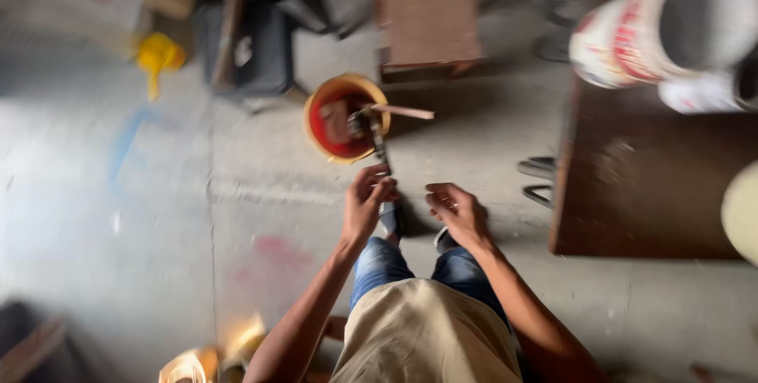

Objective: Sorting and organizing various metal parts, scrap, and tools from buckets on a workshop table.

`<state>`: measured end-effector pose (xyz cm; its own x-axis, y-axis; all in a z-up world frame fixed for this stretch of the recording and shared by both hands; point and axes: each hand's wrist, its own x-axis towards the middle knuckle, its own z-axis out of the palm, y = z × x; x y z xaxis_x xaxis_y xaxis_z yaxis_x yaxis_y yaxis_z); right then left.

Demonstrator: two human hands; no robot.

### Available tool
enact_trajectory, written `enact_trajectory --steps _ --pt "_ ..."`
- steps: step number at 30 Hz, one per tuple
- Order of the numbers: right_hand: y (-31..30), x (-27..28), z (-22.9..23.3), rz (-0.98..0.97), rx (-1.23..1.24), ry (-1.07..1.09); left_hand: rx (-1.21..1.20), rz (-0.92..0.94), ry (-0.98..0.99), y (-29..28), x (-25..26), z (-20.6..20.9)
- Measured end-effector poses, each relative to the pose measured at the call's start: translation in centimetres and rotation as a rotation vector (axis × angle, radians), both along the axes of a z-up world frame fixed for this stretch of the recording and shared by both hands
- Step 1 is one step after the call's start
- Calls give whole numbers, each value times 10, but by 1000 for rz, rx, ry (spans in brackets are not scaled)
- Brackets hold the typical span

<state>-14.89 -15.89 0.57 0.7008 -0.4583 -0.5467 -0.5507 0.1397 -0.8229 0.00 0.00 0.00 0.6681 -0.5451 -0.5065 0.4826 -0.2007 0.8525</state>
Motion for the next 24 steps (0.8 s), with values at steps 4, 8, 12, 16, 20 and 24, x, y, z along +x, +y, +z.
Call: enact_trajectory --steps 4,8,12,16,20,24 --pt "-11 -46 12 -196 -30 1 -83 -179 -13 -45 -7 25" --pt "-30 -108 19 -438 -66 -56 -44 -383 -28 -94 -38 45" --pt "-55 -188 17 -753 -5 -142 -125 -574 -24 -143 -86 42" --pt "-85 -287 18 -907 -88 -206 -124 -693 -76 -191 -156 41" --pt "-119 -401 49 -1125 -77 -205 -125 -747 -20 -229 -252 19" --pt "-185 -519 52 -1238 -177 -181 -56 -774 73 -290 -357 43"
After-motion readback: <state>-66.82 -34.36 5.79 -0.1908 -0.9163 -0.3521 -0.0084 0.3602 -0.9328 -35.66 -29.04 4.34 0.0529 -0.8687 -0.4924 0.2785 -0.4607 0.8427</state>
